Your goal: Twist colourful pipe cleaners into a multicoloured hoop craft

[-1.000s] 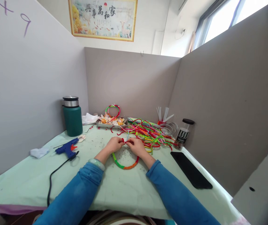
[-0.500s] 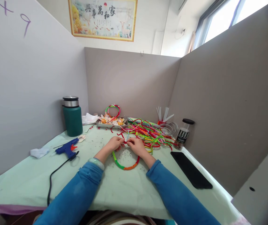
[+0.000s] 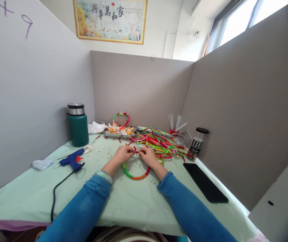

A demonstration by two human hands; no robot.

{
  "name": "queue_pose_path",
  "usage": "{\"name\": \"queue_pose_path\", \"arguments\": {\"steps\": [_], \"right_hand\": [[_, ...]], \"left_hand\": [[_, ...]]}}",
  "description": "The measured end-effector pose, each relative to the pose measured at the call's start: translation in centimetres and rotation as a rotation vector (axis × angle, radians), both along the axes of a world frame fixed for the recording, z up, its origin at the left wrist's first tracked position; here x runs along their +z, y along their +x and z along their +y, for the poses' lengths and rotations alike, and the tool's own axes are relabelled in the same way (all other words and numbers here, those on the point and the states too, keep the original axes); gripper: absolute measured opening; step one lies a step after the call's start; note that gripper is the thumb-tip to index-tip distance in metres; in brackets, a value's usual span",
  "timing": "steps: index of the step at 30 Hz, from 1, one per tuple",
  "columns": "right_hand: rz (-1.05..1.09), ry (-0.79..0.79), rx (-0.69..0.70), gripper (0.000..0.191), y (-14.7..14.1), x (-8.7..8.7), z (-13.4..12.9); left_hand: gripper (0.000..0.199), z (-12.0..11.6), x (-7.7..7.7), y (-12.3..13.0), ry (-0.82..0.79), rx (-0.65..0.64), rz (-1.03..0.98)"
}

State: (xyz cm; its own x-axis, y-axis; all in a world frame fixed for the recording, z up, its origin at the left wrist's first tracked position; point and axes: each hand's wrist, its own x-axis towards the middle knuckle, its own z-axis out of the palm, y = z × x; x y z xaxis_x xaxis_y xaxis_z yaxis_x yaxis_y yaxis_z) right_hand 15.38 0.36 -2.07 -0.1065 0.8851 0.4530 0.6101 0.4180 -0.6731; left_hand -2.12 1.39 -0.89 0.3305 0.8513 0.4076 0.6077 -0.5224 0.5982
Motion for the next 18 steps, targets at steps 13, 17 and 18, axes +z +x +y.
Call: {"name": "queue_pose_path", "arguments": {"steps": [13, 17, 18], "right_hand": [[-0.003, 0.011, 0.049, 0.013, -0.22, -0.3, 0.07], [-0.005, 0.014, 0.089, 0.012, -0.34, -0.44, 0.06], [-0.003, 0.015, 0.097, 0.012, -0.36, -0.47, 0.06]], "left_hand": [[0.018, -0.46, 0.25, 0.0, 0.049, 0.025, 0.056], [0.019, -0.74, 0.38, 0.02, 0.095, 0.031, 0.101], [0.019, -0.75, 0.39, 0.02, 0.098, 0.034, 0.108]]}}
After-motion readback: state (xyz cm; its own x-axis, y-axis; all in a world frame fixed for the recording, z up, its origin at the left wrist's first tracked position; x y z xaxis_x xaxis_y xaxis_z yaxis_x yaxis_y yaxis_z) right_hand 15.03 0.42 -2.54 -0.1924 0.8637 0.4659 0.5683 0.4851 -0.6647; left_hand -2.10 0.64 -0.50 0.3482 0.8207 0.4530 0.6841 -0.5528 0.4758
